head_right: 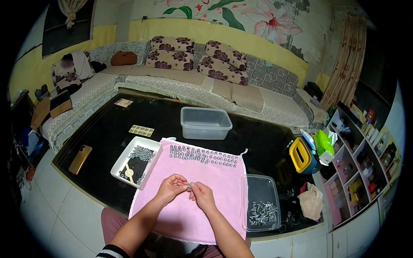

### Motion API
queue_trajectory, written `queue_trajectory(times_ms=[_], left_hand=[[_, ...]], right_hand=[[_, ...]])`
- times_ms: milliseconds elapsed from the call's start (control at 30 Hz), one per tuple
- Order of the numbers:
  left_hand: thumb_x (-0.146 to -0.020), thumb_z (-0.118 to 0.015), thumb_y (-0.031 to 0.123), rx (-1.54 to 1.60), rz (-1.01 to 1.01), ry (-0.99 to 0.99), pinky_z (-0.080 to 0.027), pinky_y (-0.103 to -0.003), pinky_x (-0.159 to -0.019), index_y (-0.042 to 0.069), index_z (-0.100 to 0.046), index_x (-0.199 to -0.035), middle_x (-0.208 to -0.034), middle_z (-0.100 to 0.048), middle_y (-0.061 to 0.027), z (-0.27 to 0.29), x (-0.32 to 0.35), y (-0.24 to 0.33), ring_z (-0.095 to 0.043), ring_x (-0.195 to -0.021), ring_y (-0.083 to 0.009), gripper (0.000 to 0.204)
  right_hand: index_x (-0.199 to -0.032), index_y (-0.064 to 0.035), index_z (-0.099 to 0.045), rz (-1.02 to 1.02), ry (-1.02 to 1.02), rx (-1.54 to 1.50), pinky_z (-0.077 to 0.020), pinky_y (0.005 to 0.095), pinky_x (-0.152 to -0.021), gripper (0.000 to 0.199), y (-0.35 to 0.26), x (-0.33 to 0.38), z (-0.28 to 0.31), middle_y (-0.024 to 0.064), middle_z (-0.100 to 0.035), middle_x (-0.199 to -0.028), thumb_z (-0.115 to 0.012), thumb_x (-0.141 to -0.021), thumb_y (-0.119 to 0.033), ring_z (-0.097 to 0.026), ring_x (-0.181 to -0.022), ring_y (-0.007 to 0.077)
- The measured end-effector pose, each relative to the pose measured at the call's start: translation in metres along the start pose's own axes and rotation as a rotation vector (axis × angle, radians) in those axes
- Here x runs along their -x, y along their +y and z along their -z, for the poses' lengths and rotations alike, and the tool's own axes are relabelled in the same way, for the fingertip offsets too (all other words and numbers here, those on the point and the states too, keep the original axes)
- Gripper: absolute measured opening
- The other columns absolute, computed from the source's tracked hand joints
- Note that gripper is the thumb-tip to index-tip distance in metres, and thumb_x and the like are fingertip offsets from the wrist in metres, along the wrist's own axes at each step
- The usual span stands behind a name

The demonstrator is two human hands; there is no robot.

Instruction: The person picks up a small metal piece and attaches a circular washer or component to it by hand, placing the assembled items onto a pink cloth.

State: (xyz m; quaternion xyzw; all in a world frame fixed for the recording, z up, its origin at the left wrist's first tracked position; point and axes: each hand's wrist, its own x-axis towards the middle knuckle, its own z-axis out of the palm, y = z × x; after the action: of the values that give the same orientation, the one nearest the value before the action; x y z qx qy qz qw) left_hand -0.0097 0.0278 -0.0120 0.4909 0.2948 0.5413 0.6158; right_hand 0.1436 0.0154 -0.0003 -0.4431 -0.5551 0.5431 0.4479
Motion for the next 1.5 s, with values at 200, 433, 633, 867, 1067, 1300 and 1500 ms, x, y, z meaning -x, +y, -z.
queue_trajectory(times_ms=[200, 433, 633, 867, 1067, 1300, 1500], left_hand=[[-0.076, -0.057, -0.006, -0.009, -0.002, 0.005, -0.047, -0.021, -0.074, 0.000, -0.051, -0.091, -0.085, -0.056, -0.0062, 0.000, 0.000, 0.001, -0.055, -0.080, -0.0103, 0.018], [-0.075, -0.062, -0.001, -0.030, -0.014, 0.023, -0.046, -0.021, -0.070, 0.001, -0.050, -0.092, -0.084, -0.056, -0.0051, 0.000, 0.000, 0.001, -0.054, -0.078, -0.0093, 0.020], [-0.074, -0.064, 0.000, -0.021, 0.022, -0.014, -0.046, -0.021, -0.070, 0.002, -0.050, -0.093, -0.083, -0.056, -0.0043, -0.003, 0.002, 0.005, -0.054, -0.077, -0.0086, 0.023], [-0.074, -0.064, 0.000, -0.030, -0.001, 0.011, -0.047, -0.021, -0.071, 0.002, -0.050, -0.093, -0.085, -0.056, -0.0051, -0.002, 0.001, 0.005, -0.054, -0.078, -0.0091, 0.024], [-0.074, -0.063, -0.002, -0.040, -0.010, 0.011, -0.047, -0.021, -0.071, 0.002, -0.050, -0.093, -0.085, -0.056, -0.0051, -0.001, 0.001, 0.003, -0.054, -0.078, -0.0093, 0.023], [-0.074, -0.062, -0.002, -0.049, -0.027, 0.024, -0.047, -0.021, -0.071, 0.002, -0.050, -0.093, -0.085, -0.056, -0.0052, -0.001, 0.001, 0.004, -0.054, -0.077, -0.0093, 0.022], [-0.075, -0.061, -0.003, -0.051, -0.017, 0.024, -0.046, -0.021, -0.071, 0.002, -0.051, -0.093, -0.085, -0.056, -0.0050, -0.001, 0.002, 0.005, -0.054, -0.077, -0.0091, 0.021]], right_hand=[[-0.086, -0.0027, -0.053, 0.008, -0.013, -0.021, -0.0388, 0.0195, -0.048, 0.020, 0.001, -0.001, 0.000, 0.0020, -0.054, -0.061, -0.048, -0.088, -0.022, -0.047, -0.053, 0.0068], [-0.084, -0.0028, -0.054, 0.033, -0.016, -0.038, -0.0383, 0.0186, -0.049, 0.021, 0.004, -0.001, -0.003, 0.0018, -0.054, -0.060, -0.047, -0.089, -0.022, -0.047, -0.052, 0.0062], [-0.082, -0.0034, -0.054, -0.051, -0.060, 0.021, -0.0380, 0.0186, -0.049, 0.020, -0.001, 0.000, 0.002, 0.0011, -0.054, -0.060, -0.048, -0.088, -0.022, -0.047, -0.053, 0.0062], [-0.081, -0.0033, -0.054, 0.005, -0.026, -0.012, -0.0372, 0.0189, -0.046, 0.020, -0.002, 0.001, 0.000, 0.0017, -0.054, -0.061, -0.048, -0.088, -0.021, -0.047, -0.052, 0.0062], [-0.083, -0.0042, -0.052, 0.033, 0.030, -0.035, -0.0358, 0.0177, -0.044, 0.022, -0.004, 0.001, -0.005, 0.0029, -0.055, -0.062, -0.046, -0.089, -0.024, -0.047, -0.051, 0.0064], [-0.086, -0.0045, -0.052, 0.054, -0.001, -0.027, -0.0356, 0.0172, -0.044, 0.021, -0.002, 0.002, -0.004, 0.0028, -0.055, -0.061, -0.045, -0.089, -0.024, -0.047, -0.051, 0.0064], [-0.086, -0.0048, -0.052, 0.036, -0.005, -0.007, -0.0359, 0.0176, -0.044, 0.023, -0.005, 0.001, -0.005, 0.0028, -0.055, -0.061, -0.044, -0.090, -0.026, -0.048, -0.051, 0.0064]])
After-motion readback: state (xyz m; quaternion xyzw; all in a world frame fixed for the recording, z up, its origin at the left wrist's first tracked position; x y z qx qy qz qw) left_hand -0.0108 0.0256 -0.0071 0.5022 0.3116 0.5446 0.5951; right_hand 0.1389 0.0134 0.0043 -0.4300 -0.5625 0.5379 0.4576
